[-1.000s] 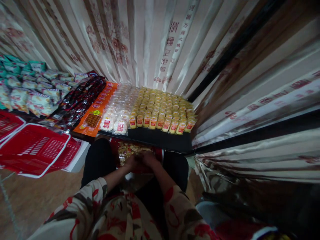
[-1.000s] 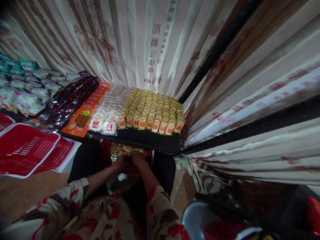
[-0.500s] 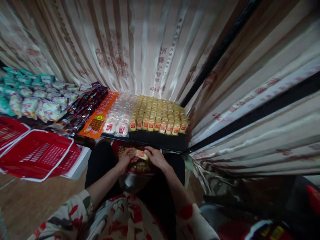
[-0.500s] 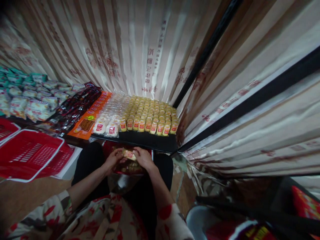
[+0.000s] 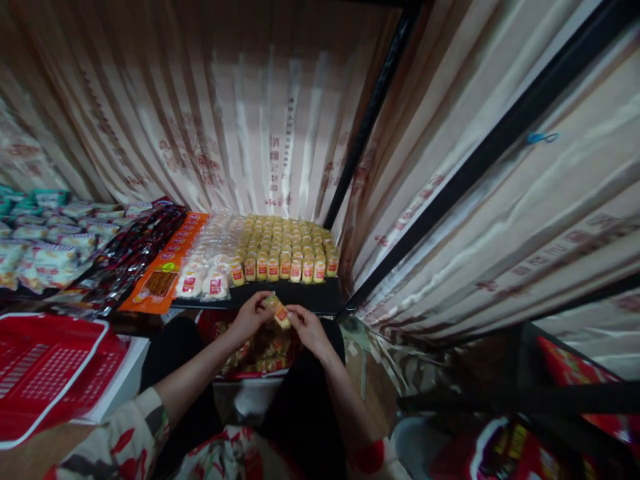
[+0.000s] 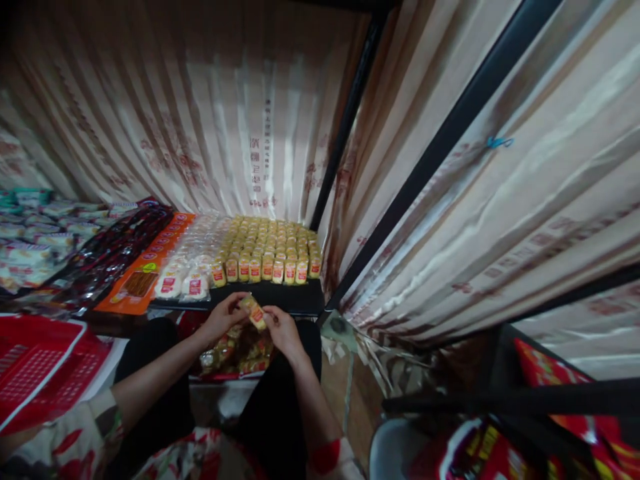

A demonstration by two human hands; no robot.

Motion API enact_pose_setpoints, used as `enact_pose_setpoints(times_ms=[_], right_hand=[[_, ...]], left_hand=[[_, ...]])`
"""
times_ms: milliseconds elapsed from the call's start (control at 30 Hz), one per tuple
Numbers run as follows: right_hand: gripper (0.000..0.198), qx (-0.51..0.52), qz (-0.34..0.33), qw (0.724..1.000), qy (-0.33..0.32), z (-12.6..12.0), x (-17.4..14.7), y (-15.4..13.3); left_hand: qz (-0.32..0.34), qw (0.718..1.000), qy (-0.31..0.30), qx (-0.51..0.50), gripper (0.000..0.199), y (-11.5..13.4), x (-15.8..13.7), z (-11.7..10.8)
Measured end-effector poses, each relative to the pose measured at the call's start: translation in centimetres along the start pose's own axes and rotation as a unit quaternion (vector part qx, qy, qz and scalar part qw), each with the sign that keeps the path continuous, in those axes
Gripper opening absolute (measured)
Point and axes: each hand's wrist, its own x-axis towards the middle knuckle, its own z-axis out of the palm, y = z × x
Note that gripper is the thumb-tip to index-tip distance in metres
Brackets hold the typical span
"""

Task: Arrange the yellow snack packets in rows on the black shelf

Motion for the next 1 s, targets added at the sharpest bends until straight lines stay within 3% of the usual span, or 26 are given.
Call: enact_pose_setpoints(times_ms=[100, 200, 300, 367, 467, 667, 1000], right_hand=[[0.029, 0.019, -0.003, 0.999, 0.05, -1.0, 0.1, 0.3], [0.033, -0.055, -0.019, 0.987, 0.149, -1.8, 0.2, 0.4], [0.038, -0.173, -0.066, 0.942, 0.28, -2.5, 0.5, 0.2], [0.042, -0.209, -0.101, 0.918, 0.322, -2.8, 0.8, 0.1], [0.044, -0.228, -0.125, 0.904, 0.34, -3.1, 1.4, 0.7], [0.047, -0.221, -0.084, 0.899, 0.368, -3.8, 3.1, 2.6], [0.054, -0.198, -0.04, 0.909, 0.366, -5.2, 5.7, 5.2]], left_hand=[[0.035, 0.996, -0.014, 0.079, 0.042, 0.6, 1.9, 1.5], [0.086, 0.985, -0.017, 0.146, 0.039, 0.9, 4.1, 3.2], [0.145, 0.963, -0.009, 0.227, 0.036, 1.7, 6.4, 5.3], [0.172, 0.946, -0.009, 0.276, 0.038, 2.6, 7.8, 7.0], [0.197, 0.922, -0.017, 0.333, 0.041, 3.8, 9.5, 9.4], [0.221, 0.87, -0.049, 0.438, 0.04, 4.7, 12.4, 13.1], [0.218, 0.834, -0.076, 0.501, 0.035, 4.0, 15.5, 16.3]])
